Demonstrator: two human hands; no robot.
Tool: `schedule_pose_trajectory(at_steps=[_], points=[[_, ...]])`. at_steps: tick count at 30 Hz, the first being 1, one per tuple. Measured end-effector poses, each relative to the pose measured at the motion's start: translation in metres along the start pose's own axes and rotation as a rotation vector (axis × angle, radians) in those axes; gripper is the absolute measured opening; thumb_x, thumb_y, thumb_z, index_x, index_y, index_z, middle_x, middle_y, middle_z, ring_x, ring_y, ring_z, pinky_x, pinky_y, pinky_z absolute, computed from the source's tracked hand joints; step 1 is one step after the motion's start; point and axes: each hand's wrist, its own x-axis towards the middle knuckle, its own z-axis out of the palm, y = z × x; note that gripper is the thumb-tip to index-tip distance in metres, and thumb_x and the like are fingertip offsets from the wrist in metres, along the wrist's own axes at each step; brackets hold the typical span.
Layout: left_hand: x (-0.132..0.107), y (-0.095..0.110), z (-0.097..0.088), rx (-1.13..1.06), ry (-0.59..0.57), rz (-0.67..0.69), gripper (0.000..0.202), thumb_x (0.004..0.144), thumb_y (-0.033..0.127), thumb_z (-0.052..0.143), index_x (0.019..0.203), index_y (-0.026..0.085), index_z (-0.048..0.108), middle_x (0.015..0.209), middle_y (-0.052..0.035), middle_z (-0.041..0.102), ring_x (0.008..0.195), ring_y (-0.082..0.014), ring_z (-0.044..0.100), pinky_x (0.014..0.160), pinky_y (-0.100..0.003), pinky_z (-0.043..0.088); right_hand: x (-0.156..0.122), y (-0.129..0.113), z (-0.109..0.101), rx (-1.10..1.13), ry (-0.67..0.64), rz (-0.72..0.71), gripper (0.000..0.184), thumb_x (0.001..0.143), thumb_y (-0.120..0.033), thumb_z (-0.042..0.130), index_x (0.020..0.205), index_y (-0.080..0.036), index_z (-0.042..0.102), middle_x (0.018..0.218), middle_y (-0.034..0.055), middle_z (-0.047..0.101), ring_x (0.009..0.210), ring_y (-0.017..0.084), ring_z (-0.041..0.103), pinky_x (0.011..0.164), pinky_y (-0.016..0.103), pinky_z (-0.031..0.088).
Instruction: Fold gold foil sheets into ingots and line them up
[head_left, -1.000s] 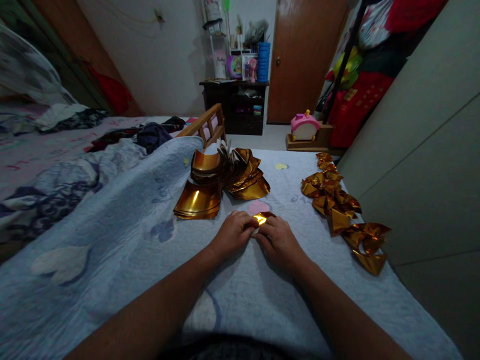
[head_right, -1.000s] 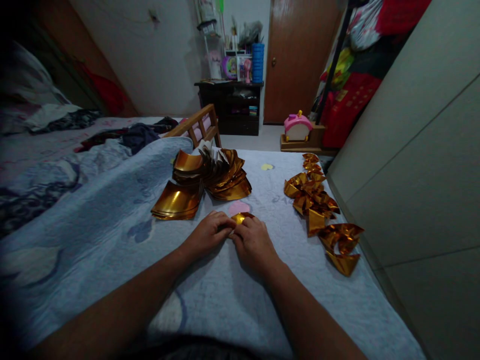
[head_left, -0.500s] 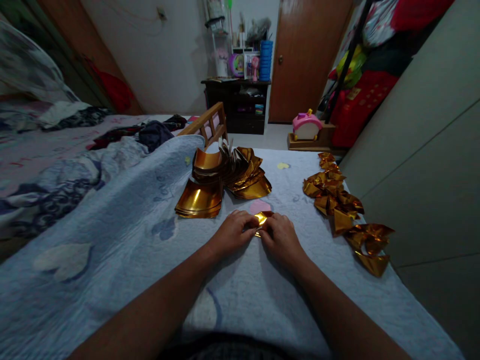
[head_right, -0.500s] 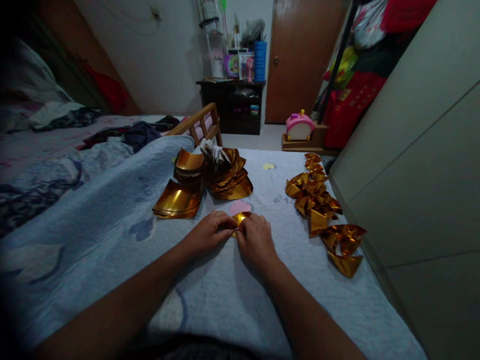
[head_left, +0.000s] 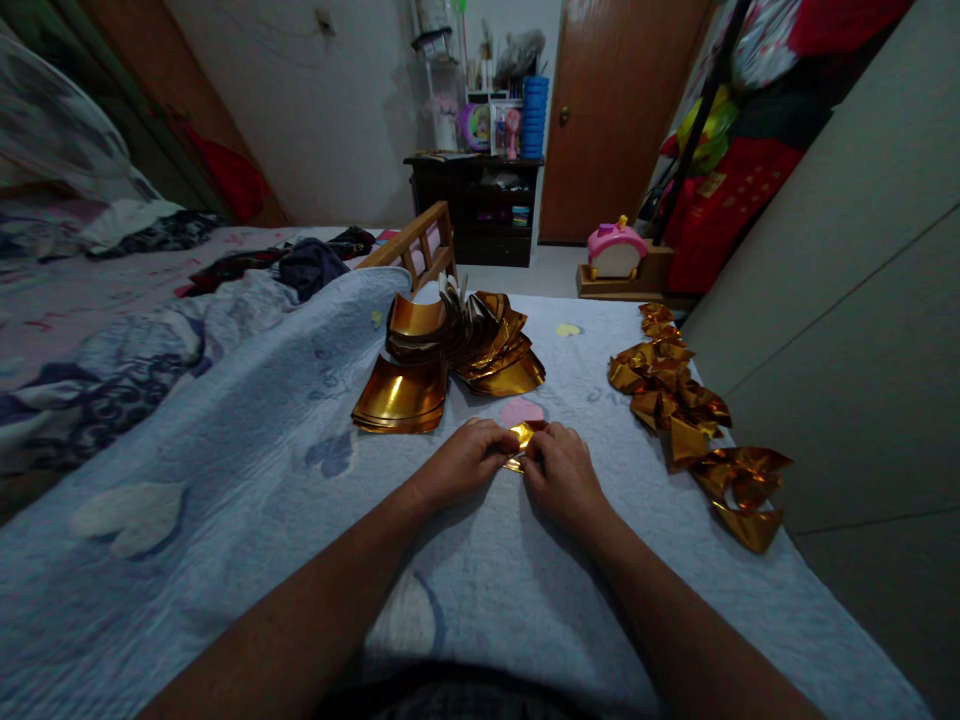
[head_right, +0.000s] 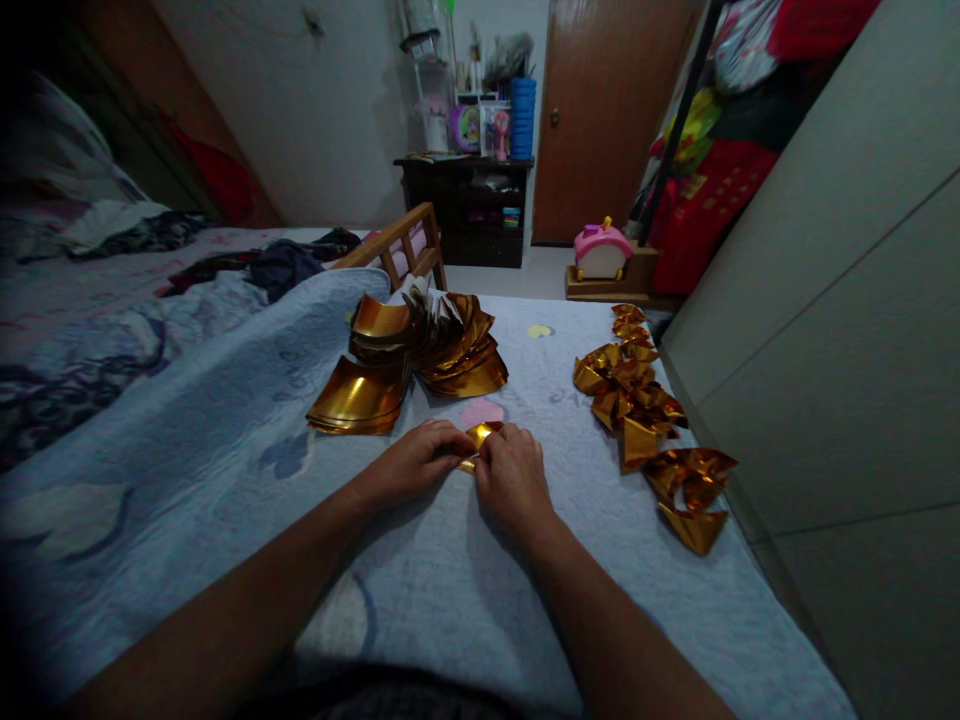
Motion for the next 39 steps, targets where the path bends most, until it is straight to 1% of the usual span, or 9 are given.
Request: schedule_pose_trajectory(at_steps=[3,8,14,21,26,32,39], points=[[-0.0003,-0.0002,-0.0014,-0.002,-0.006,-0.003,0.024,0.086,0.011,0.059,0.102,0.02,0.075,0.1,-0.0039,0.074,0.099,-0.0211,0.063,0.092,-0.033,0.045,0.0001,0.0004,0.0004,-0.004,0.011,-0.01,0.007,0.087,-0.015,0.061,0.082,-0.019,0.066,0.096,0.0086,0.063,0.093,0.024,0.053,0.08,0.035,0.034],[0.0009,-0.0002,-0.0019,-0.004,-0.003,-0.016,0.027,0.09,0.011,0.052,0.1,0.021,0.076,0.097,-0.0033,0.075,0.096,-0.0197,0.064,0.091,-0.032,0.046,0.0001,0.0015,0.0016,0.001,0.029,-0.025,0.008,0.086,-0.015,0.061,0.081,-0.019,0.065,0.094,0.0081,0.063,0.091,0.024,0.052,0.079,0.034,0.033],[0.0015,-0.0001,-0.002,-0.008,-0.02,-0.015,0.02,0.091,0.016,0.058,0.1,0.019,0.076,0.099,-0.0046,0.074,0.097,-0.0206,0.064,0.09,-0.032,0.046,-0.0001,0.0038,0.0017,0.03,0.015,-0.037,0.007,0.087,-0.016,0.063,0.082,-0.019,0.066,0.097,0.0078,0.063,0.093,0.024,0.052,0.08,0.034,0.034],[0.0003,0.0016,-0.0016,-0.013,0.001,-0.013,0.019,0.086,0.013,0.062,0.098,0.019,0.076,0.098,-0.0045,0.075,0.098,-0.0211,0.065,0.092,-0.032,0.046,-0.0003,0.0073,0.0034,0.063,0.026,-0.059,0.007,0.087,-0.017,0.063,0.082,-0.02,0.067,0.096,0.0073,0.063,0.092,0.024,0.053,0.08,0.034,0.034],[0.0,0.0011,-0.0015,-0.039,-0.004,-0.009,0.019,0.085,0.014,0.065,0.1,0.02,0.075,0.102,-0.0046,0.075,0.1,-0.0212,0.065,0.094,-0.034,0.045,0.0004,0.0072,0.0037,0.061,0.02,-0.059,0.007,0.087,-0.018,0.063,0.082,-0.02,0.067,0.096,0.0075,0.064,0.092,0.024,0.053,0.08,0.034,0.034],[0.0008,-0.0027,0.0006,-0.039,0.002,-0.002,0.019,0.085,0.016,0.065,0.1,0.021,0.075,0.101,-0.0042,0.075,0.1,-0.0211,0.065,0.094,-0.034,0.046,0.0,0.005,0.0025,0.041,0.02,-0.047,0.006,0.087,-0.017,0.062,0.082,-0.02,0.066,0.095,0.0075,0.063,0.092,0.024,0.053,0.079,0.034,0.033],[0.0001,-0.0021,-0.0008,-0.026,-0.013,0.002,0.025,0.083,0.011,0.06,0.101,0.02,0.076,0.1,-0.0047,0.074,0.098,-0.0209,0.064,0.092,-0.033,0.046,-0.0001,0.0038,0.0027,0.018,0.026,-0.038,0.006,0.086,-0.017,0.062,0.082,-0.02,0.066,0.095,0.0074,0.063,0.092,0.024,0.053,0.079,0.034,0.033]])
